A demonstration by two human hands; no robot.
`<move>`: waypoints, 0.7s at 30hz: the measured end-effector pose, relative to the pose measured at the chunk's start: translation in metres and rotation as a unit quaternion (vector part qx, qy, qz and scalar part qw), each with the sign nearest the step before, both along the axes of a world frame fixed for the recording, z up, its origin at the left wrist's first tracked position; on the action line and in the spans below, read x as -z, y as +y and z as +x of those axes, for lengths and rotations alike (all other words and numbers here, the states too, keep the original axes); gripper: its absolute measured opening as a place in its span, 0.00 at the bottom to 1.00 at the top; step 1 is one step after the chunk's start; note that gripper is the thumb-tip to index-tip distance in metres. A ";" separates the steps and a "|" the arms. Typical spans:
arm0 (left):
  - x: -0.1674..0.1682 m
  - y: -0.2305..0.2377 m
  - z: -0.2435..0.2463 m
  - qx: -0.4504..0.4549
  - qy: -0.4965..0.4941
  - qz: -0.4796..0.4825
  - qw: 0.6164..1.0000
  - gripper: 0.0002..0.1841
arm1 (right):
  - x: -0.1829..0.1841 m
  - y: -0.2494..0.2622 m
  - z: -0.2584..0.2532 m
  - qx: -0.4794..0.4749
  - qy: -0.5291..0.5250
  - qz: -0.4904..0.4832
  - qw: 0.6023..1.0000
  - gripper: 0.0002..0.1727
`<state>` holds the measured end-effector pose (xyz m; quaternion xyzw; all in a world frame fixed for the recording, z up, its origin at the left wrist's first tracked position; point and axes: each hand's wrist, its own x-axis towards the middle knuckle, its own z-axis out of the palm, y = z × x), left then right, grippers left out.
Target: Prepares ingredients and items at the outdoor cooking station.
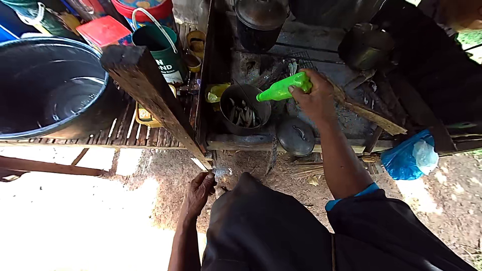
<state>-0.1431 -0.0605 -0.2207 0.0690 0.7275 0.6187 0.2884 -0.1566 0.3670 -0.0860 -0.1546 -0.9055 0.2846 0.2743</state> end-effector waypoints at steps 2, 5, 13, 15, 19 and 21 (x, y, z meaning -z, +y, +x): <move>-0.002 0.001 0.000 0.000 0.002 -0.005 1.000 0.17 | -0.006 0.001 0.006 -0.022 0.067 -0.055 0.996 0.31; -0.002 0.001 0.000 -0.006 -0.003 -0.002 1.000 0.16 | -0.002 -0.003 0.012 0.003 0.088 -0.107 0.990 0.29; -0.002 0.005 -0.002 0.000 -0.016 -0.005 1.000 0.15 | 0.011 -0.002 0.015 0.018 0.061 -0.114 0.991 0.28; -0.001 0.008 -0.004 -0.002 -0.018 -0.005 1.000 0.15 | 0.014 -0.002 0.016 0.049 -0.029 -0.071 0.996 0.29; -0.003 0.010 -0.005 0.003 -0.016 -0.004 1.000 0.15 | 0.022 -0.001 0.019 0.037 0.033 -0.140 0.989 0.27; -0.003 0.011 -0.005 0.000 -0.020 -0.008 1.000 0.15 | 0.023 0.001 0.022 0.046 0.008 -0.132 0.990 0.27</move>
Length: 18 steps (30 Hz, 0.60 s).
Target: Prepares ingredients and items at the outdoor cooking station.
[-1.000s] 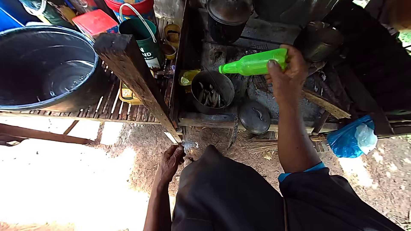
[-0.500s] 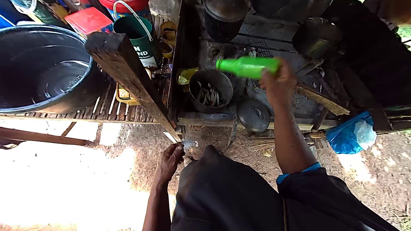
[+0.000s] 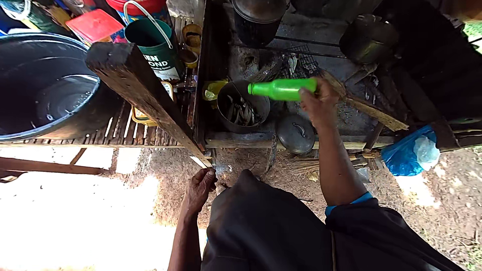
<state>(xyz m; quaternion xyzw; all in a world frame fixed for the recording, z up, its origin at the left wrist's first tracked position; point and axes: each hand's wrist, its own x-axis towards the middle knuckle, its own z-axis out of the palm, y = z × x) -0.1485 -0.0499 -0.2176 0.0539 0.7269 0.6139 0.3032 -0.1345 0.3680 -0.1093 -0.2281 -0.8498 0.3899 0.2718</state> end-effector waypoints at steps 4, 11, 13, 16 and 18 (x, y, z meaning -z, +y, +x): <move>0.000 0.004 -0.003 -0.005 0.005 -0.005 1.000 0.16 | 0.002 0.003 0.002 0.005 0.008 0.004 1.000 0.27; -0.005 0.012 -0.006 -0.016 0.012 0.013 1.000 0.18 | 0.004 0.000 0.012 -0.020 0.016 -0.032 0.999 0.26; -0.005 0.013 -0.005 -0.018 0.016 0.023 0.999 0.19 | 0.004 -0.001 0.016 -0.020 0.004 -0.009 1.000 0.26; -0.005 0.019 -0.007 -0.014 0.026 0.044 0.999 0.19 | 0.003 0.000 0.022 0.008 -0.033 0.013 0.999 0.27; -0.007 0.022 -0.008 -0.012 0.027 0.063 0.998 0.17 | -0.001 0.001 0.027 0.018 0.041 -0.048 0.998 0.26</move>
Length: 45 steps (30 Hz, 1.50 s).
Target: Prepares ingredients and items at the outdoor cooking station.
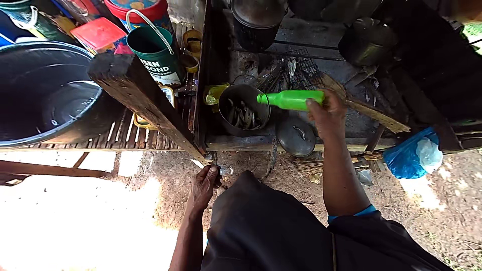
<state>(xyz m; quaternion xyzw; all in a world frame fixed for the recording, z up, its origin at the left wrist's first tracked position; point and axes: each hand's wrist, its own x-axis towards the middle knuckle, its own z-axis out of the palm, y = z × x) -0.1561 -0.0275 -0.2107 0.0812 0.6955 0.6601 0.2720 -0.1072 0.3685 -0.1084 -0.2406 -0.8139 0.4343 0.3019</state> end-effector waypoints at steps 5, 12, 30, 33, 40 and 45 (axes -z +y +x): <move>-0.007 0.010 -0.008 0.013 0.021 0.025 0.999 0.16 | -0.001 -0.004 0.024 -0.003 0.165 -0.192 0.967 0.17; -0.037 0.037 -0.021 -0.008 0.097 0.100 0.990 0.18 | 0.033 -0.028 0.049 -0.097 0.132 -0.431 0.887 0.18; -0.042 0.065 -0.019 0.017 0.094 0.127 0.987 0.13 | 0.046 -0.054 0.056 -0.129 0.077 -0.396 0.906 0.16; -0.039 0.065 -0.019 0.015 0.114 0.083 0.990 0.13 | 0.049 -0.052 0.058 -0.176 0.089 -0.364 0.910 0.17; -0.034 0.056 -0.022 0.034 0.131 0.074 0.988 0.16 | 0.052 -0.052 0.064 -0.196 0.054 -0.362 0.910 0.15; -0.025 0.046 -0.029 0.057 0.179 0.152 0.970 0.15 | 0.055 -0.054 0.071 -0.181 -0.145 -0.389 0.892 0.30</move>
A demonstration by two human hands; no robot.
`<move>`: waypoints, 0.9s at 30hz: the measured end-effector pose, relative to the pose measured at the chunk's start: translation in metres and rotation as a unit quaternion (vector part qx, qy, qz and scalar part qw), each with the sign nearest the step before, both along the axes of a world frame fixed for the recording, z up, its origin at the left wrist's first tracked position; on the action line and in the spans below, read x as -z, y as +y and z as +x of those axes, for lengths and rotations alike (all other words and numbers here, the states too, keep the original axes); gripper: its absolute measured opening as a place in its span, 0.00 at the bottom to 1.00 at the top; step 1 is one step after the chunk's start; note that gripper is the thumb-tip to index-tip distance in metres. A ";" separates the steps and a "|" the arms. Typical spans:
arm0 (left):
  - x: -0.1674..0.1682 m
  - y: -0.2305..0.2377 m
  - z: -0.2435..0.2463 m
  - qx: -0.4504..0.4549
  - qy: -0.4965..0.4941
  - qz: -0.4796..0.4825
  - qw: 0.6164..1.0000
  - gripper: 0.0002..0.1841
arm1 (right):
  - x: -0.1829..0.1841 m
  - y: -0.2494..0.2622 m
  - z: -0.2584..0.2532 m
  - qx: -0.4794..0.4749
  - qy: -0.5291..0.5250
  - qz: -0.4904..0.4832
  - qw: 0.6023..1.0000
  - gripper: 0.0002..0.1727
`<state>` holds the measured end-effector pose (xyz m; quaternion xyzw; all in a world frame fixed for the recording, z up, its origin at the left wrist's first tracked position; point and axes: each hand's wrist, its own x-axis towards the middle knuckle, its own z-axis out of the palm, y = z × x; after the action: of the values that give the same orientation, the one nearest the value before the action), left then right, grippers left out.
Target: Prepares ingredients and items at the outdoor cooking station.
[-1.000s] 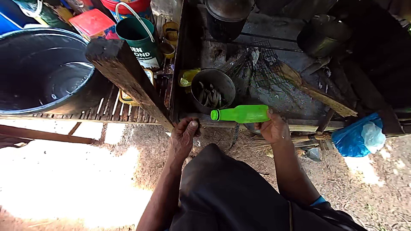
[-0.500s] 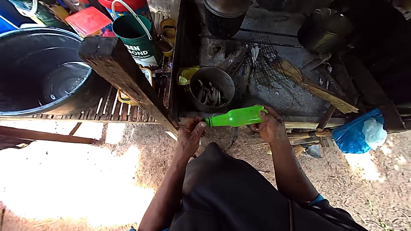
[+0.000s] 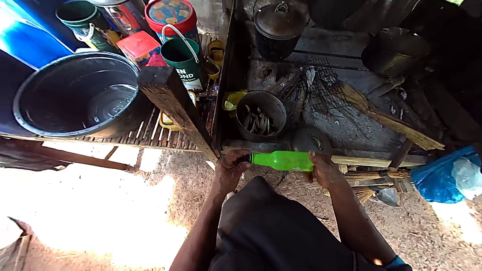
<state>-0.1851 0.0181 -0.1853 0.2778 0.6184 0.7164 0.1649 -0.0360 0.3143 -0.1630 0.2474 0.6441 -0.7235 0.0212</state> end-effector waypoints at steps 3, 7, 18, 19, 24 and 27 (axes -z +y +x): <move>0.005 -0.004 -0.001 0.006 0.035 0.036 0.999 0.13 | 0.002 -0.008 0.001 -0.006 -0.081 -0.042 0.996 0.33; 0.004 -0.004 0.006 -0.057 -0.004 0.027 0.998 0.14 | 0.023 -0.010 0.008 -0.010 0.026 -0.079 0.996 0.25; 0.008 -0.016 0.010 -0.051 0.019 0.013 0.998 0.13 | 0.016 -0.010 0.003 -0.010 0.112 0.028 0.993 0.24; 0.007 -0.019 0.009 -0.042 0.037 0.010 0.998 0.12 | 0.011 -0.012 0.002 -0.007 0.064 0.017 0.998 0.25; 0.002 -0.025 0.006 -0.010 0.056 0.048 0.997 0.11 | 0.004 -0.026 -0.002 -0.001 -0.101 -0.074 0.992 0.34; -0.002 -0.024 0.011 -0.019 0.034 0.108 0.993 0.14 | 0.015 -0.030 0.001 0.005 -0.061 -0.110 0.992 0.29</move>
<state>-0.1738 -0.0060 -0.1834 0.3059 0.5479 0.7722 0.0994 -0.0352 0.2847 -0.1777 0.2903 0.5566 -0.7738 0.0845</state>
